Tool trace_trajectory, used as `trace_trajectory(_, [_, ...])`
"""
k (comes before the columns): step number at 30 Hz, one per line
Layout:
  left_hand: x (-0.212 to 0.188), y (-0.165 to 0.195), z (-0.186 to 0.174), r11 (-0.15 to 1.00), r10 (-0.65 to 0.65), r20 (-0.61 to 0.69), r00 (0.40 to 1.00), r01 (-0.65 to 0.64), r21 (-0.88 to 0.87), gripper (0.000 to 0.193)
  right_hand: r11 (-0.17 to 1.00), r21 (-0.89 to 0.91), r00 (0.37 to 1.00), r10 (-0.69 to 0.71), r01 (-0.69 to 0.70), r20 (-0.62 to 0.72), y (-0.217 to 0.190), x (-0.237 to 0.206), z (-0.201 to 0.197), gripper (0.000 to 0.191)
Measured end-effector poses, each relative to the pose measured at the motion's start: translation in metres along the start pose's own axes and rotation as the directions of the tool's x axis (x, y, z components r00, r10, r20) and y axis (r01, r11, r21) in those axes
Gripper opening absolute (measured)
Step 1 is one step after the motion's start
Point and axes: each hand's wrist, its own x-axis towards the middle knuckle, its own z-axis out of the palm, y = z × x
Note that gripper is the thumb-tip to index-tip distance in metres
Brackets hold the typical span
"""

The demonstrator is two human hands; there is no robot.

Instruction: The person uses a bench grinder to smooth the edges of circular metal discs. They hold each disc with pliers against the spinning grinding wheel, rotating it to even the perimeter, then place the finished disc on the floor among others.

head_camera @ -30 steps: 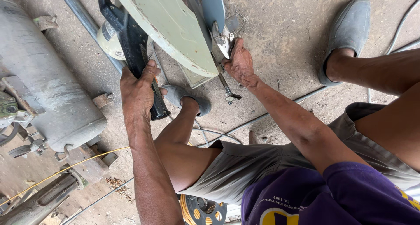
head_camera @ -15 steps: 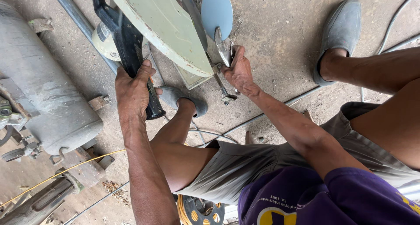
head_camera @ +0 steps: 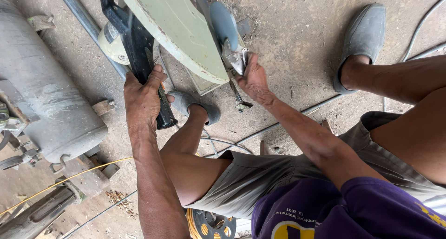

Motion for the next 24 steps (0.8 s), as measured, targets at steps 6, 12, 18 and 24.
trace_trajectory(6, [0.003, -0.003, -0.001, 0.998, 0.058, 0.022, 0.998, -0.057, -0.028, 0.046, 0.999, 0.035, 0.999, 0.012, -0.014, 0.053, 0.012, 0.016, -0.026, 0.039])
trace_trajectory(12, [0.002, 0.0, 0.0, 1.0, 0.001, 0.003, 1.0, -0.001, 0.008, 0.047, 0.994, 0.074, 0.983, 0.063, -0.076, 0.17, 0.006, 0.041, -0.024, 0.034])
trace_trajectory(18, [-0.003, 0.005, 0.001, 1.0, -0.006, -0.004, 1.0, 0.006, 0.02, 0.048, 0.974, 0.091, 0.942, 0.174, -0.208, 0.287, 0.004, 0.043, -0.03, 0.035])
trace_trajectory(24, [-0.005, 0.01, 0.002, 0.998, -0.036, -0.02, 0.999, 0.037, 0.059, 0.047, 0.961, 0.097, 0.915, 0.213, -0.259, 0.342, 0.012, 0.039, -0.044, 0.023])
